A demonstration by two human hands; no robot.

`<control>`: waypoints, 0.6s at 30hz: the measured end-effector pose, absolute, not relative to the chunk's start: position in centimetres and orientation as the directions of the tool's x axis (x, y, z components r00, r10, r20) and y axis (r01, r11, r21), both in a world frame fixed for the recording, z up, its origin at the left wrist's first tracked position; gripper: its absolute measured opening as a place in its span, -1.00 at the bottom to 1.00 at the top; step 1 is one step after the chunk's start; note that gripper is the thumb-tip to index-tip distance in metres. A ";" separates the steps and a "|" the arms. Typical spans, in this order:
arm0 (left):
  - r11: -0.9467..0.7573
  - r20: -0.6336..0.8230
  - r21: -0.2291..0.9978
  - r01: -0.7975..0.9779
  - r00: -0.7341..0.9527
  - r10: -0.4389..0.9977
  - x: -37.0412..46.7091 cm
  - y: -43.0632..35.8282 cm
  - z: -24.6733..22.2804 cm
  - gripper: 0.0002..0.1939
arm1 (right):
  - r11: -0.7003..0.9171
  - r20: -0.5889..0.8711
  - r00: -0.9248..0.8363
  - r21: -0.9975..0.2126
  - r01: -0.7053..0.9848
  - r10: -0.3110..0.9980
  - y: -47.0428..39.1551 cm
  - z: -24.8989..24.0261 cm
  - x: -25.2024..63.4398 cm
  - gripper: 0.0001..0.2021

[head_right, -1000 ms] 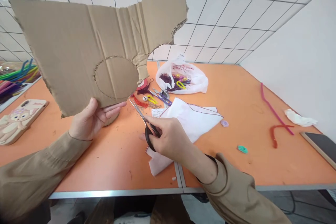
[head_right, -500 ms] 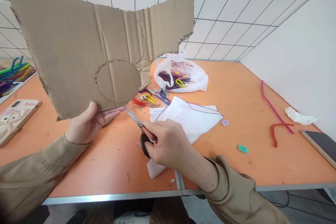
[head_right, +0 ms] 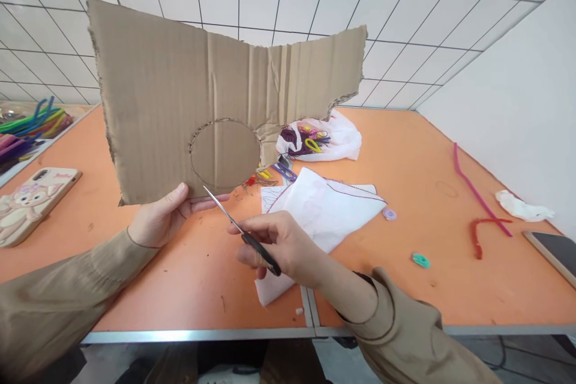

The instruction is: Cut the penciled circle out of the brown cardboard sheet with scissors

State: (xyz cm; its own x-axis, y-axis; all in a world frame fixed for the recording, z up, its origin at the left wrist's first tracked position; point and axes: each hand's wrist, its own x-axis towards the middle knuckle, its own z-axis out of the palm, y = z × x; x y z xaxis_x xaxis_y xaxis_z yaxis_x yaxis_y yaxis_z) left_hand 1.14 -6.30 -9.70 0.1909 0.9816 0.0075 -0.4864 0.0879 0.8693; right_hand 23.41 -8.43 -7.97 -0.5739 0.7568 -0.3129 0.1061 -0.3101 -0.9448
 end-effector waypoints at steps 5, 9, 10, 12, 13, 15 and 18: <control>0.108 -0.023 0.853 -0.511 0.168 0.985 1.0 -6.1 -9.8 -0.34 | -0.360 -0.247 -0.611 -0.931 -0.067 0.752 -8.2 -8.2 23.9 -0.42; 0.130 -0.050 0.816 -0.563 0.156 0.986 0.8 -5.9 -9.5 -0.42 | -0.329 -0.210 -0.652 -0.942 -0.063 0.729 -8.2 -8.7 23.9 -0.41; 0.135 -0.057 0.807 -0.574 0.153 0.987 0.8 -5.9 -9.4 -0.44 | -0.321 -0.212 -0.662 -0.946 -0.045 0.719 -8.2 -8.7 23.9 -0.41; 0.148 -0.074 0.794 -0.590 0.148 0.986 0.7 -5.8 -9.3 -0.50 | -0.263 -0.213 -0.650 -0.965 0.021 0.730 -8.3 -8.7 23.8 -0.44; 0.158 -0.088 0.790 -0.592 0.145 0.986 0.7 -5.7 -9.2 -0.52 | -0.185 -0.192 -0.624 -0.980 0.076 0.758 -8.3 -8.5 23.9 -0.50; 0.170 -0.114 0.790 -0.589 0.132 0.985 0.5 -5.6 -9.1 -0.55 | 0.066 -0.077 -0.560 -0.971 0.230 0.825 -8.3 -8.0 24.1 -0.71; 0.169 -0.128 0.794 -0.584 0.112 0.985 0.2 -5.3 -8.9 -0.58 | 0.398 0.132 -0.538 -0.817 0.417 0.833 -8.1 -7.2 24.8 -0.92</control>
State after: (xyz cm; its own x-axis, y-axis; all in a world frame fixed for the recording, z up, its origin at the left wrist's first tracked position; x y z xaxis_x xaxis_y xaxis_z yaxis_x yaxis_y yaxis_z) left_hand 0.22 -5.33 -8.93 0.1120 0.9855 -0.1277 -0.5838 0.1693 0.7941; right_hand 24.79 -8.14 -7.20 -0.5376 0.8328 0.1317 0.4167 0.3982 -0.8172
